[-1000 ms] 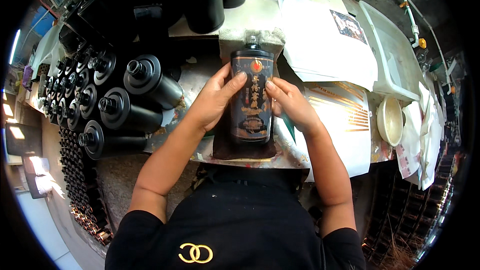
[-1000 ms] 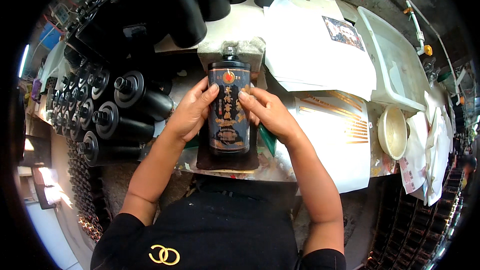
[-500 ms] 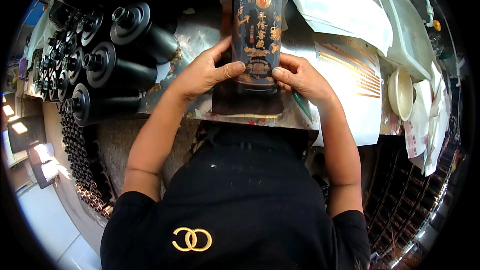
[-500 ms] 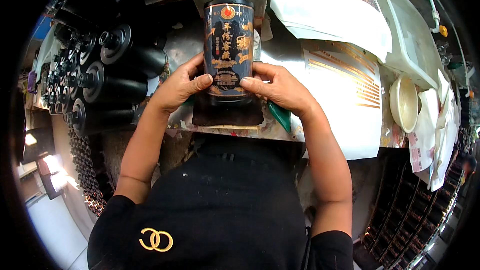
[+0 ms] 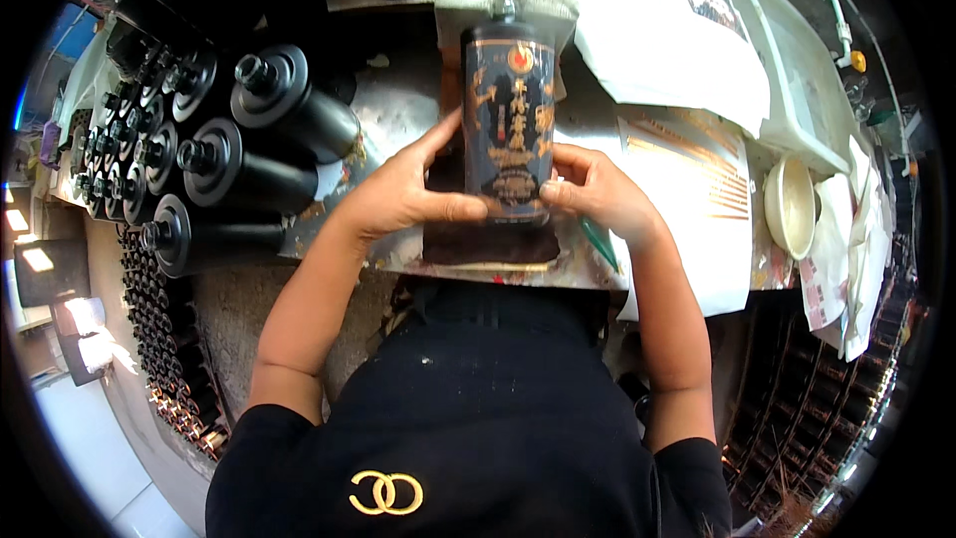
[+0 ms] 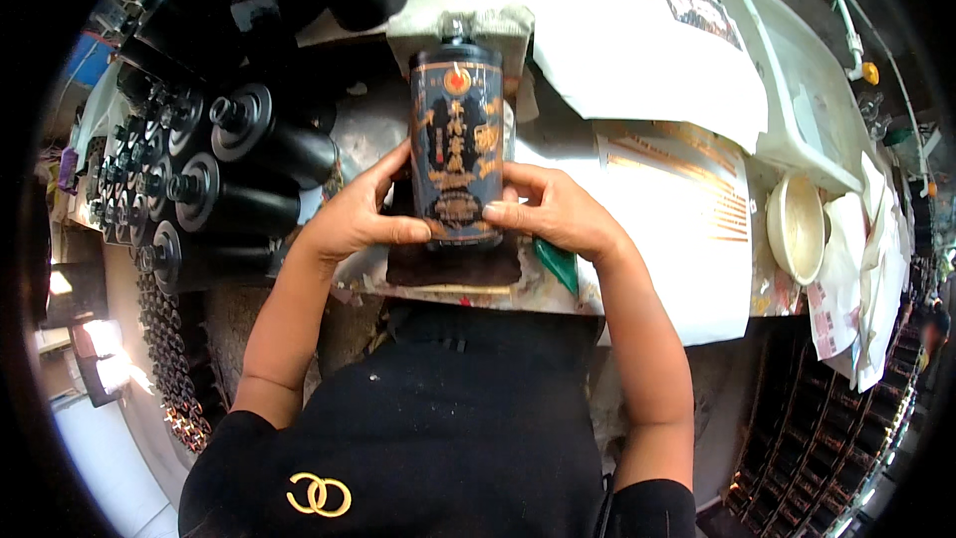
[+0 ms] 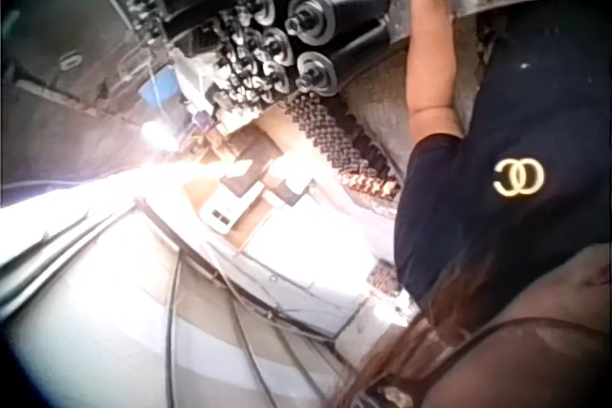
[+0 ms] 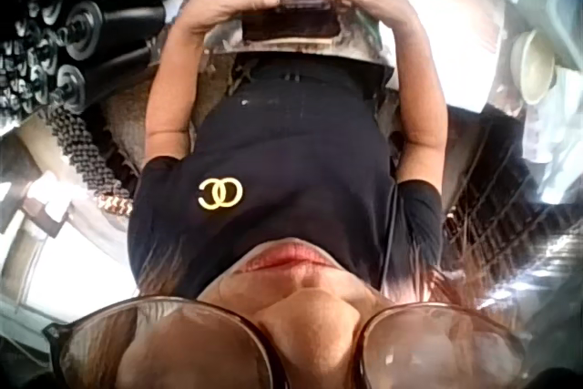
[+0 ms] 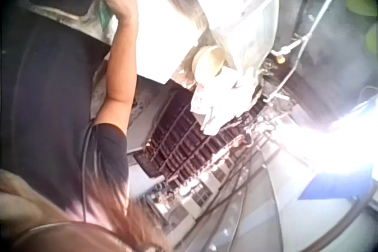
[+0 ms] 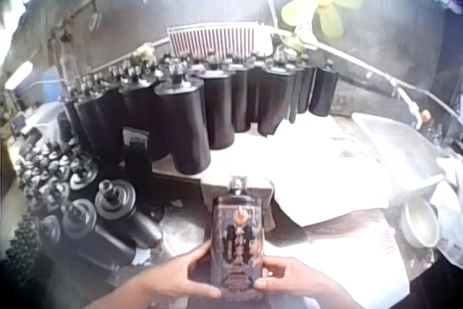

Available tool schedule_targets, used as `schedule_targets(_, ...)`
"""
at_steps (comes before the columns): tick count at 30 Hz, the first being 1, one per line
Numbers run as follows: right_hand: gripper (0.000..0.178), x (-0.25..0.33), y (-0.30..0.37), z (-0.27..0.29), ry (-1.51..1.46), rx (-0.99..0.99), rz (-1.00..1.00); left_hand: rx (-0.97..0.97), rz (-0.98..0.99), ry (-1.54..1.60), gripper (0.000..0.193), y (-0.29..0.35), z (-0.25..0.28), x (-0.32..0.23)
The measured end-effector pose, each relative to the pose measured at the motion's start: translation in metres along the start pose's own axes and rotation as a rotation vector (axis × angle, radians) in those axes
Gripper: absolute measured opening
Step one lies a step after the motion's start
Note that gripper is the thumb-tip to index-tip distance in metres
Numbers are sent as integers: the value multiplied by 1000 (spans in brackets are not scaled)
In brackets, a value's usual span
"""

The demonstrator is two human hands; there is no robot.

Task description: The person applies gold decorative strips and a printed label to a black cylindrical container. They smooth the strips with a green squeegee, rotate the container to align edges, and press the label into place.

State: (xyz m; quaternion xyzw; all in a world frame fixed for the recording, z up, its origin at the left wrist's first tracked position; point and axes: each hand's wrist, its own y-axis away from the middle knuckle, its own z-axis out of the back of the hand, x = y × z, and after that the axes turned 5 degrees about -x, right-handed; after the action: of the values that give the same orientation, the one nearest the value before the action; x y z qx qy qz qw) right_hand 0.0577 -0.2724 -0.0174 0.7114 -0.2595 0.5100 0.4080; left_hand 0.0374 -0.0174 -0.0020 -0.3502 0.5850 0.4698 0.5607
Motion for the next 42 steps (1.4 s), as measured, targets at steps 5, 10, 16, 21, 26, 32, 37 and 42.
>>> schedule_targets(5, 51, 27, -21, -6, -94, -215, 63, -206, -23, 440, 76, -26, -2, -12)
schedule_targets(10, 50, 32, -36, -14, 0, -285, 77, -180, 42, 600, 59, -44, -13, -11)
schedule_targets(16, 50, 27, -41, -15, -4, -318, 122, -138, 17, 709, 47, -41, -19, -14)
schedule_targets(21, 50, 23, -38, -13, -34, -301, 96, -164, 23, 704, 42, -42, -21, -15)
schedule_targets(26, 52, 37, -31, -23, -76, -290, 106, -161, 18, 713, 40, -45, -22, -15)
schedule_targets(32, 53, 32, -33, -18, -30, -280, 111, -144, 7, 695, 40, -44, -21, -16)
schedule_targets(37, 57, 31, -37, -23, -68, -320, 118, -143, 21, 661, 41, -44, -20, -13)
schedule_targets(42, 64, 22, -24, -9, -31, -262, -49, -196, 35, 447, 55, -27, -17, -15)
